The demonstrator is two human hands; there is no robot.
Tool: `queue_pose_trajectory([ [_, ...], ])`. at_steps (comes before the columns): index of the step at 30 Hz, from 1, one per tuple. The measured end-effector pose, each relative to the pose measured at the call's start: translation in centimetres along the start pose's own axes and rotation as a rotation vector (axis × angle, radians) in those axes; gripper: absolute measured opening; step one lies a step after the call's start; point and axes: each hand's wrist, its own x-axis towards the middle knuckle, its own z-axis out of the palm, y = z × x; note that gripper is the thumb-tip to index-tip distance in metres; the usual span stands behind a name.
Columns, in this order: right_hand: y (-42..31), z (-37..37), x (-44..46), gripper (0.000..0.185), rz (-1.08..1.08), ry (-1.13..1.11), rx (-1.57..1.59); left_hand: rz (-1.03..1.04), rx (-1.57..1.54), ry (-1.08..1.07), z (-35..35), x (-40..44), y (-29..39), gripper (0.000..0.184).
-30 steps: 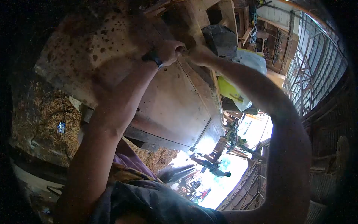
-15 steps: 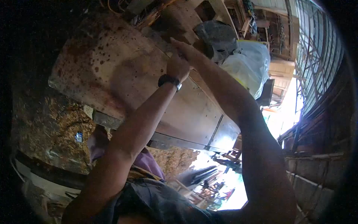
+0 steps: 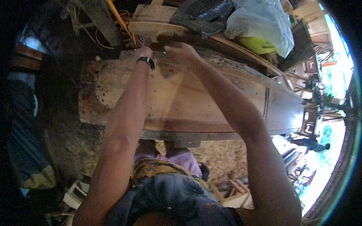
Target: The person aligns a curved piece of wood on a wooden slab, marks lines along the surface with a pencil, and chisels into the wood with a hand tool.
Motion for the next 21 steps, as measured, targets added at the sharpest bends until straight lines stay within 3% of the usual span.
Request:
queue_pose_trajectory([
  [3,3.4,-5.8,-5.2,0.059,0.045,0.036,0.069,-0.144,-0.088,-0.044,0.1,0.8,-0.2,0.030],
  [5,8.2,-8.3,-5.2,0.055,-0.029,0.152,0.040,-0.004,0.437,-0.161,-2.2,-0.9,1.5,0.027],
  [7,11.9,-10.6,-4.6,0.060,-0.066,0.282,-0.091,0.053,0.546,-0.187,-1.0,1.5,0.1,0.024],
  [11,16.5,-14.2,-3.3,0.062,-0.073,0.335,-0.218,-0.234,-0.445,0.025,7.3,15.3,-9.8,0.020],
  [14,18.5,-13.9,-2.1,0.063,0.008,0.370,-0.197,-0.207,0.136,0.005,3.1,8.8,-6.5,0.022],
  [18,19.2,-11.0,-2.6,0.037,-0.196,0.745,-0.423,-0.048,0.758,-0.033,1.1,4.3,-4.0,0.023],
  [19,19.5,-10.7,-2.5,0.035,-0.219,0.784,-0.429,0.016,0.797,-0.012,0.8,3.8,-4.2,0.022],
  [21,19.9,-10.5,-2.0,0.032,-0.262,0.874,-0.444,0.219,0.500,0.078,-0.2,2.5,-4.9,0.023],
])
